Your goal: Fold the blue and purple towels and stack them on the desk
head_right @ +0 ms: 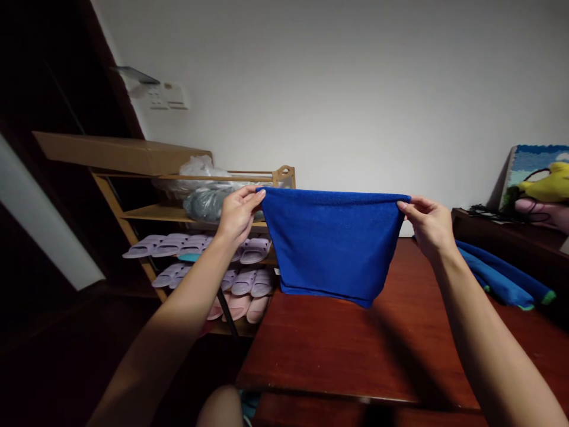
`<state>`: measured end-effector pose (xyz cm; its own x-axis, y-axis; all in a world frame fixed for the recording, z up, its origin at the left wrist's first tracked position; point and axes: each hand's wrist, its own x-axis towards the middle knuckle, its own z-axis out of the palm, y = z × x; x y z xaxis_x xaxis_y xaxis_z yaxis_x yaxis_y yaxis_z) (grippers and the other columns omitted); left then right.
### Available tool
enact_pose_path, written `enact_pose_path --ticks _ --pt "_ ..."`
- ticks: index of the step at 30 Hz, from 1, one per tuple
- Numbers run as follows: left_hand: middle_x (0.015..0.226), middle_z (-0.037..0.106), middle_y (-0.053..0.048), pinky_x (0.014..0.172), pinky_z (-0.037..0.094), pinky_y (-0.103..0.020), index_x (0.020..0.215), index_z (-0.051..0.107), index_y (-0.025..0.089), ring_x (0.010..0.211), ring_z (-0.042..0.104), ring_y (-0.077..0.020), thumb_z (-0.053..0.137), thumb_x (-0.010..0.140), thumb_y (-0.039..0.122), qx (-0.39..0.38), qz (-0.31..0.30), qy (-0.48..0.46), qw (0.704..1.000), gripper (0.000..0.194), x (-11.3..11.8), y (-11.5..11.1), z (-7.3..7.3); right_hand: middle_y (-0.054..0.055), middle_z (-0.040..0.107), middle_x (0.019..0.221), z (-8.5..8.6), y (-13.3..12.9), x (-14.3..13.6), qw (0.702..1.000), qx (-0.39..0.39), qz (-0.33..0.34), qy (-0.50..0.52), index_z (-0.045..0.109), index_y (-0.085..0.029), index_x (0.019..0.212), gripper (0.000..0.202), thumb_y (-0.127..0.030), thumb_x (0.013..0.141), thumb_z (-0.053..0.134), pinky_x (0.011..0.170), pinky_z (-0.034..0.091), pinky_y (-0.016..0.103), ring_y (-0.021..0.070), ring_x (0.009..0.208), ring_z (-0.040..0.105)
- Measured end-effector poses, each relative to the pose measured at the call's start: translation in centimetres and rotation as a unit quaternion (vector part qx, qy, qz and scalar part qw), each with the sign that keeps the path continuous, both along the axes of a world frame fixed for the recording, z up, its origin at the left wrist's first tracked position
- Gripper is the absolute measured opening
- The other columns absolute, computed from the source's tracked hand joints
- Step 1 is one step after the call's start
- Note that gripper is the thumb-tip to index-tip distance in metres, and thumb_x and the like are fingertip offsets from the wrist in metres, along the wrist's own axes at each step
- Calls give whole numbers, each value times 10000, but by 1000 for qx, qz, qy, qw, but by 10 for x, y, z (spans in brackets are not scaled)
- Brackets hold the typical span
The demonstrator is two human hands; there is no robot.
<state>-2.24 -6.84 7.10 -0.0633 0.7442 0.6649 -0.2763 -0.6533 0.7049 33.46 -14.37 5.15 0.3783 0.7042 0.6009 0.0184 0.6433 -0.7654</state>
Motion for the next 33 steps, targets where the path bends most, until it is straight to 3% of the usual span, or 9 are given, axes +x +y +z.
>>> enact_pose_path --ticks 10,17,27,33 --pt "650 646 20 614 426 -191 780 683 151 600 558 -89 790 609 251 10 -17 -6 1000 225 -2 1 3 9 678 764 9 -5 -10 1000 1 23 18 722 -168 828 294 -230 566 838 808 471 249 104 717 602" --pt "713 658 -5 642 450 -208 836 695 151 650 584 -109 777 613 242 14 1 28 1000 255 -10 -7 7 22 689 821 8 -6 -9 1000 -7 18 -15 722 -175 916 333 -248 606 818 819 474 249 116 774 619" --pt "715 649 -7 667 460 -213 828 681 149 660 595 -112 761 630 179 -4 -3 35 999 216 -15 2 5 1 633 737 -1 10 -8 998 -20 -26 -55 683 -195 782 253 -365 625 785 612 460 262 114 648 548" --pt "583 625 10 590 432 -225 752 706 150 557 559 -121 759 626 134 -10 60 114 992 138 -21 24 9 -28 581 651 2 26 -3 993 -35 -81 -73 672 -195 738 276 -349 556 813 479 367 212 75 554 462"
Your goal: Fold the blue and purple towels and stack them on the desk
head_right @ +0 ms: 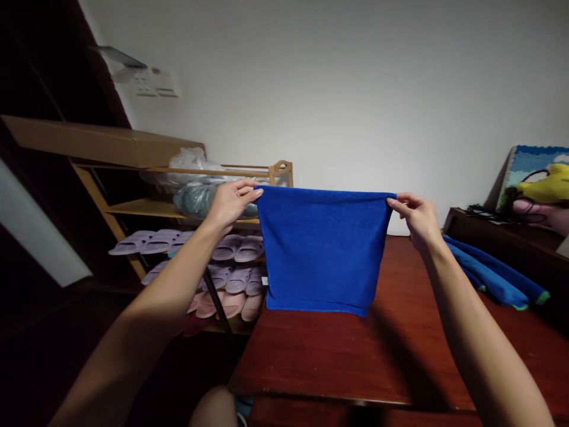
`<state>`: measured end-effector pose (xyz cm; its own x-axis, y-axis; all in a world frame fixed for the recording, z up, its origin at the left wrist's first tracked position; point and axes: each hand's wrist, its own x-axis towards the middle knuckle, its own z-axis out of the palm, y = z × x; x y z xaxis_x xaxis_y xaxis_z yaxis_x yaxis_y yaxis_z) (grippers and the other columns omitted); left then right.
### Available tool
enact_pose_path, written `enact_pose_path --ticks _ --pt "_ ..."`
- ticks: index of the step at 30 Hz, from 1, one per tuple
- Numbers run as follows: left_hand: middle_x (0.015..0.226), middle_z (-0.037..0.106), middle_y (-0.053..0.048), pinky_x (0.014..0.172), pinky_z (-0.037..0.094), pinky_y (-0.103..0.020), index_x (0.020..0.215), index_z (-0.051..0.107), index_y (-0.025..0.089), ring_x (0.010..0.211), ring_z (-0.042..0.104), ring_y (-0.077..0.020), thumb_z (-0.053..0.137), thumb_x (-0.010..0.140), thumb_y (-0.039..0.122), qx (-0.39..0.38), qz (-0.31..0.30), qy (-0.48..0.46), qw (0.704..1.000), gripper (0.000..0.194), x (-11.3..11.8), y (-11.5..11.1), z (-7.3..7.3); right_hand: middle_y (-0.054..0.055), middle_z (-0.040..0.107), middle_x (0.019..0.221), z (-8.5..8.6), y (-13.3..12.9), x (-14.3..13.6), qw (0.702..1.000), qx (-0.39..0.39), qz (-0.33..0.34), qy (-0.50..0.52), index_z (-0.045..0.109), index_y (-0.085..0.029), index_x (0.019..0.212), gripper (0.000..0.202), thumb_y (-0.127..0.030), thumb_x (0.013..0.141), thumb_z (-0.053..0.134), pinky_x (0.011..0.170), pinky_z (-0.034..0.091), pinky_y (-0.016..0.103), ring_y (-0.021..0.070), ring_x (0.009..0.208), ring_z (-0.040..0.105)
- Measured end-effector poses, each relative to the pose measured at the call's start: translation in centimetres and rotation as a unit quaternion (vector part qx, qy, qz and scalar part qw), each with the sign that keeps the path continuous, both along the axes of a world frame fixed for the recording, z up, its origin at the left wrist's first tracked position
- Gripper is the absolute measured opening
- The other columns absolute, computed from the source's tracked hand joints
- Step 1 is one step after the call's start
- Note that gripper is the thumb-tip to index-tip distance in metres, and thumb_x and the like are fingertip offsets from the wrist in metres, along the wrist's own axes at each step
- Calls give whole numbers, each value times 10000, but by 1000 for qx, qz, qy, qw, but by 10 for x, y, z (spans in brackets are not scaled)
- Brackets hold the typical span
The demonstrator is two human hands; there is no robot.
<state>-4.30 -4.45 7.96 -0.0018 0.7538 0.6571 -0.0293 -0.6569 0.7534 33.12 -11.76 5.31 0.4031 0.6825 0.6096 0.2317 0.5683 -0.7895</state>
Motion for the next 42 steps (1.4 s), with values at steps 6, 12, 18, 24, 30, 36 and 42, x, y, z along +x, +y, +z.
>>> enact_pose_path --ticks 6,12,18,24,30,36,42 --pt "433 556 37 438 339 -218 595 649 163 379 470 -99 754 603 57 -28 91 86 992 150 5 27 3 -34 525 479 6 18 -3 990 -115 68 50 565 -173 670 324 -321 531 818 388 313 210 72 391 430" --pt "593 689 -55 375 337 -190 810 466 193 413 633 -190 684 763 198 -209 4 12 978 223 29 38 -7 90 699 776 0 48 -6 985 -140 74 70 536 -159 708 267 -267 634 769 462 434 199 160 618 662" --pt "643 689 -47 466 461 -227 809 415 198 521 674 -186 644 800 189 -206 9 -16 978 229 44 70 -34 83 695 721 -26 90 0 983 -135 71 103 538 -159 697 205 -152 629 731 529 486 220 166 653 673" --pt "717 687 -42 543 463 -198 811 458 182 636 669 -140 636 742 98 -203 32 -2 979 209 57 107 -72 75 705 783 -62 121 5 979 -174 57 84 596 -153 791 228 -201 609 724 544 469 214 167 734 674" --pt "1011 693 -126 571 454 -197 933 457 174 822 660 -160 550 737 64 -228 47 53 971 243 66 133 -114 83 701 972 -99 140 3 975 -209 62 46 623 -153 915 336 -271 608 691 551 440 194 157 832 653" --pt "1176 635 -156 613 477 -225 1055 461 176 973 630 -200 585 737 120 -243 37 118 962 346 68 157 -142 88 687 1043 -128 166 9 972 -228 65 3 598 -156 1022 429 -329 632 650 611 477 235 175 864 649" --pt "1389 463 -188 869 465 -373 1330 355 191 1205 512 -253 545 812 201 -213 28 230 949 551 74 174 -162 127 524 1330 -159 185 4 963 -239 48 -112 417 -198 1320 642 -457 756 580 866 475 347 217 1153 546"
